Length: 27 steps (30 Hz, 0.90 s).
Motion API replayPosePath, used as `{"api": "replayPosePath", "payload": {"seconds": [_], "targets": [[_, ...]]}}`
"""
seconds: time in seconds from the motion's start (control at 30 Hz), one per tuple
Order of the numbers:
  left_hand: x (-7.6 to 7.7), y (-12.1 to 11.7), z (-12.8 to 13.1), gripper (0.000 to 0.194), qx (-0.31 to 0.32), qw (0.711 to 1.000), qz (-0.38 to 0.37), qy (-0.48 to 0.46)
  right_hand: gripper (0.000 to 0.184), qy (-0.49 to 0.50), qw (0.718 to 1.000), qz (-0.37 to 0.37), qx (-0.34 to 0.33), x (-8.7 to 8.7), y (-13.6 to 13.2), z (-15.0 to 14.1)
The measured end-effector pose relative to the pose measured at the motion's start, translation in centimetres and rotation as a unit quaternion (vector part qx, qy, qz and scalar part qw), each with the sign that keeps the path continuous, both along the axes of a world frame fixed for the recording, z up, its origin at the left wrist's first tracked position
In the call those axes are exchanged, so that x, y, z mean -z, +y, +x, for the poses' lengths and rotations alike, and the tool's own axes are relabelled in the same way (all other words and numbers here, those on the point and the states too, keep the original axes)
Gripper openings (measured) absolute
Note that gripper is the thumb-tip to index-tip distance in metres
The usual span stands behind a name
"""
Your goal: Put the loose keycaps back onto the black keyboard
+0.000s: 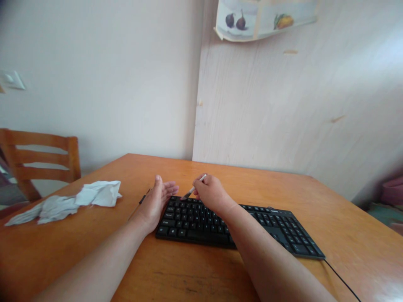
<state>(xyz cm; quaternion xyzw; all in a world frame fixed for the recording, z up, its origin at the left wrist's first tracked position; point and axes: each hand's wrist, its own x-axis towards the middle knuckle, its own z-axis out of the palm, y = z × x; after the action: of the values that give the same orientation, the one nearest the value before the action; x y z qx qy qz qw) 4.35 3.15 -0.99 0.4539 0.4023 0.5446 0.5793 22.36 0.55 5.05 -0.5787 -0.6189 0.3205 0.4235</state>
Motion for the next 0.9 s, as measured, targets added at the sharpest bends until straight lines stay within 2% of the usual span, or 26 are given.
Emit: {"api": "replayPosePath", "payload": {"seconds": [0.17,0.3,0.5,0.67,0.9], "targets": [[0.1,0.2,-0.1,0.078,-0.005,1.0,0.004,0.013,0.014,-0.04,0.999,0.0,0.022,-0.7,0.3,1.4],[0.1,0.3,-0.1,0.078,-0.005,1.0,0.003,0.017,0.012,-0.014,0.999,0.003,0.042,-1.1,0.3,1.7],[-0.2,0.1,-0.2,0.079,-0.003,1.0,0.002,0.024,0.012,0.047,0.999,-0.002,0.001,-0.7,0.1,0.8],[-0.3,0.0,-0.2,0.077,-0.002,1.0,-0.002,0.028,0.013,-0.038,0.999,0.01,0.019,0.0,0.7,1.7],[-0.9,-0.3,-0.1,0.077,-0.008,0.999,-0.014,0.038,0.016,-0.178,0.982,0.026,0.057,-0.5,1.4,3.7]]}}
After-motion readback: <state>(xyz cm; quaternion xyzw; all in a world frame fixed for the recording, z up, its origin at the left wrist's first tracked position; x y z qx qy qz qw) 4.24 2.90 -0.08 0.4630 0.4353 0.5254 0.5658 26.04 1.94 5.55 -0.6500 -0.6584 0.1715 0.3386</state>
